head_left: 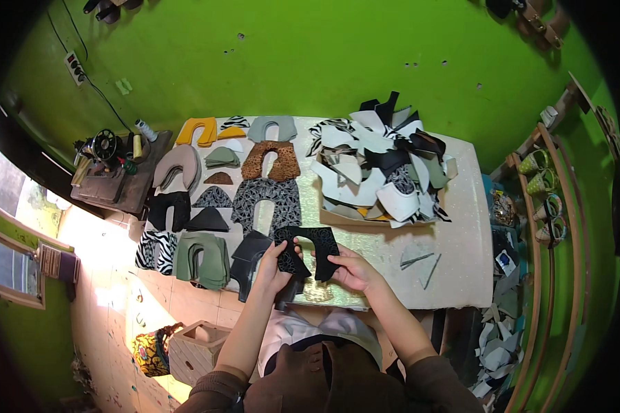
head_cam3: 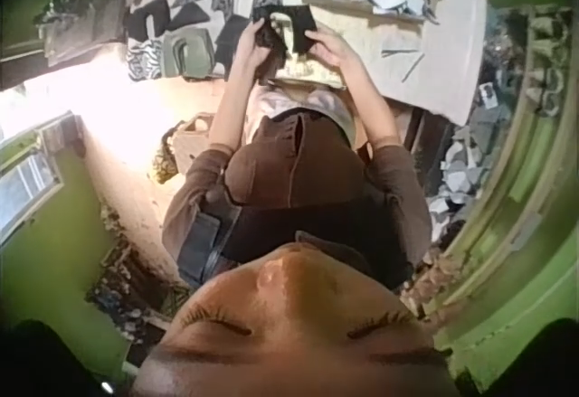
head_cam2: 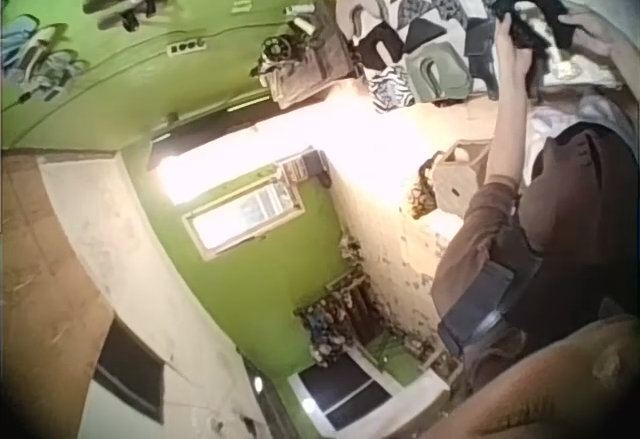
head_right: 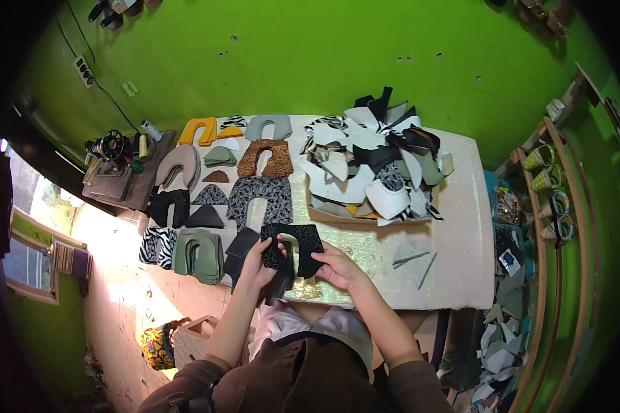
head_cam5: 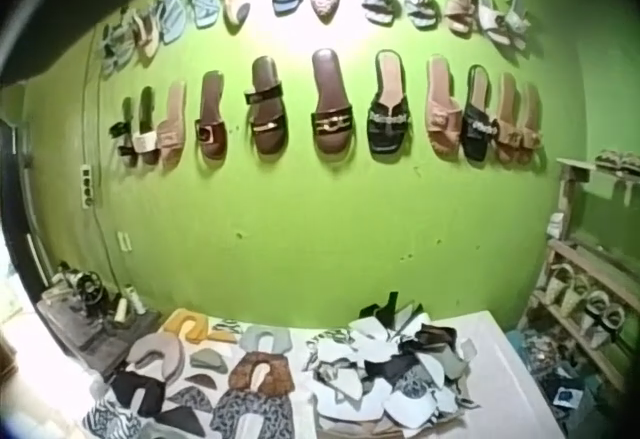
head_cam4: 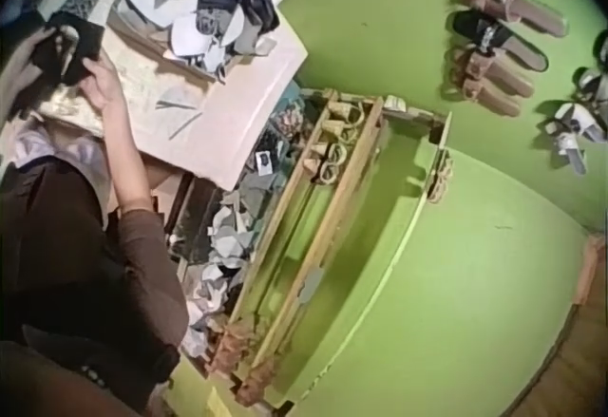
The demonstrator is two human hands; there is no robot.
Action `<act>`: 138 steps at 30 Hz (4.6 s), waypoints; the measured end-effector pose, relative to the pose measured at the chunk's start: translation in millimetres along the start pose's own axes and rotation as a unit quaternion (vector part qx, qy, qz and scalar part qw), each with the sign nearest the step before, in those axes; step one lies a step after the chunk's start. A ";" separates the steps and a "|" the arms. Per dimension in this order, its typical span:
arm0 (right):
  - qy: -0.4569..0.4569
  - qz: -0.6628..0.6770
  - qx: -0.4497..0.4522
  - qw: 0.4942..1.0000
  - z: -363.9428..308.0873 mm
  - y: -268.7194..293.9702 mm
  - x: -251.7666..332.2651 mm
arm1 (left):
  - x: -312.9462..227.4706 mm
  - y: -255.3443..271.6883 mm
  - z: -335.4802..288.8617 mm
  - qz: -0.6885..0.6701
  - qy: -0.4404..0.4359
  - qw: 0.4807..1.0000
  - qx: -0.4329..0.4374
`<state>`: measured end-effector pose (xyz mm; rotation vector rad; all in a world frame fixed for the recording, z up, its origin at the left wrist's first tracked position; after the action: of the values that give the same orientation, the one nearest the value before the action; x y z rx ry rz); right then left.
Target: Sorting and arranging various cut pieces of shoe uppers on a work table.
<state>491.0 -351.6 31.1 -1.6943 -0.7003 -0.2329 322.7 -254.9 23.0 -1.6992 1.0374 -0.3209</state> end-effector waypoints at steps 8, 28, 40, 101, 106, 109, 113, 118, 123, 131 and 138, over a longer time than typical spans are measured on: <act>0.001 -0.011 -0.121 0.993 106.0 -30.1 -41.8 | -110.4 30.1 -15.8 0.016 0.030 0.999 -0.008; -0.092 -0.016 -0.094 0.991 372.0 -160.1 -155.0 | -407.2 173.2 -12.1 0.552 -0.222 0.770 -0.228; 0.032 -0.544 -0.190 0.817 372.8 -171.1 -171.0 | -426.9 151.9 -9.6 0.766 -0.318 0.508 -0.233; 0.231 -0.745 -0.292 0.554 156.7 -118.7 -106.3 | -156.5 32.9 -22.8 0.850 -0.303 0.403 0.152; 0.249 -0.755 -0.301 0.526 87.8 -65.8 -70.0 | -68.1 7.5 -3.2 0.841 -0.319 0.397 0.182; 0.266 -0.755 -0.287 0.526 48.9 -37.8 -42.4 | -15.3 -9.9 8.7 0.825 -0.325 0.427 0.175; 0.250 -0.768 -0.283 0.518 -4.1 8.0 -16.4 | 53.6 -28.0 23.4 0.817 -0.292 0.459 0.192; 0.199 -0.828 -0.287 0.437 -53.9 42.0 11.1 | 109.3 -45.2 31.5 0.810 -0.287 0.472 0.198; 0.141 -0.799 -0.438 0.386 -88.7 76.9 23.0 | 140.2 -49.9 32.3 0.828 -0.266 0.465 0.167; 0.061 -0.777 -0.475 0.408 -117.1 111.2 28.9 | 168.1 -62.1 48.1 0.801 -0.249 0.509 0.195; 0.143 -0.761 -0.439 0.456 -133.2 116.1 38.4 | 176.7 -65.8 51.5 0.782 -0.160 0.569 0.198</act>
<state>615.9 -475.4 -10.8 -1.1711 -1.8673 -2.4573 491.2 -353.3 12.2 0.0425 1.5936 0.8473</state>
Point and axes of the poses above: each hand's wrist, its own z-axis towards the middle knuckle, its own y-axis out of the back of the hand, x = y × z, the point moved 2 cm from there along z, towards the middle knuckle, and after that the axes turned 3 degrees about -z, right-handed, at the moved point
